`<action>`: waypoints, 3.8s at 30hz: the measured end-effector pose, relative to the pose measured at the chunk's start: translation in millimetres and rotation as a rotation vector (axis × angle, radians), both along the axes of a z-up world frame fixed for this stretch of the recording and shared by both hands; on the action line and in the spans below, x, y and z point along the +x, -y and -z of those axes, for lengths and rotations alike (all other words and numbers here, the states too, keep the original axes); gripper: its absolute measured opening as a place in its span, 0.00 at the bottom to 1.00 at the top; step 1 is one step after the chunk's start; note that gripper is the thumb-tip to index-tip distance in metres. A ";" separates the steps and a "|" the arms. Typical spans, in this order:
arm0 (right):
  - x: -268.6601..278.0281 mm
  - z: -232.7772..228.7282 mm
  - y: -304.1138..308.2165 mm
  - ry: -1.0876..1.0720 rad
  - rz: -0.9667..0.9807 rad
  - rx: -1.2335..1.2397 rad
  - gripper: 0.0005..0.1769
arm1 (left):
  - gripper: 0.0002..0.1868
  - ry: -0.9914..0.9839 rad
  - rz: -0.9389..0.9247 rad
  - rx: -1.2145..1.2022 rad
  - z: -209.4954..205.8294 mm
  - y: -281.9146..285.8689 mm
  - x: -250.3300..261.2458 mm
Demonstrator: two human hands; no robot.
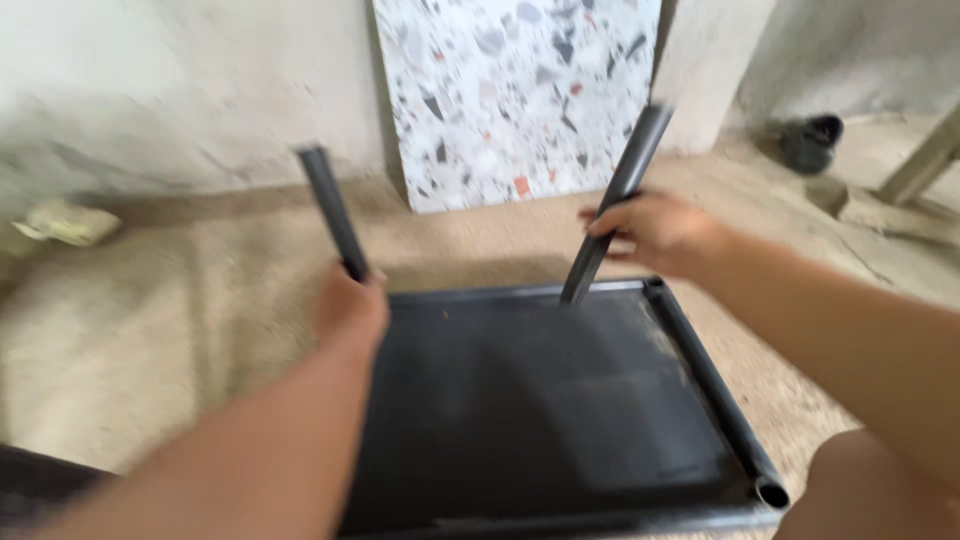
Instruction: The person assembles a two-tier plastic utility cart by inserting four vertical legs into the bottom tray, adding short connector pieces, and stacking a second tray on top. The person handles trays, legs, and connectors by hand.
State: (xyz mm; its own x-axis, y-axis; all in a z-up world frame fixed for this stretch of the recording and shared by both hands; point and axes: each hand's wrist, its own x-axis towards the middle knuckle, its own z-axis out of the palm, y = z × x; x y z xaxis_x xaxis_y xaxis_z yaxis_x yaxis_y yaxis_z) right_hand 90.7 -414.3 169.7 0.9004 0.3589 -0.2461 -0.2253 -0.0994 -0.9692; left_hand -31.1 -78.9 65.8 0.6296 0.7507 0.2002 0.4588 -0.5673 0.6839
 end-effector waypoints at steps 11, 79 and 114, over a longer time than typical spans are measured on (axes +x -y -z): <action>-18.2 -36.3 -64.4 -0.113 -0.065 0.068 0.07 | 0.21 0.106 0.313 -0.575 -80.9 81.0 -17.5; -384.3 -512.4 -243.6 -0.387 -0.641 -0.337 0.22 | 0.20 0.157 -0.781 -1.058 -492.5 -192.7 -396.0; -376.6 -296.0 128.0 -0.793 -0.091 -0.602 0.21 | 0.18 0.159 -0.144 0.187 -483.3 61.0 -387.8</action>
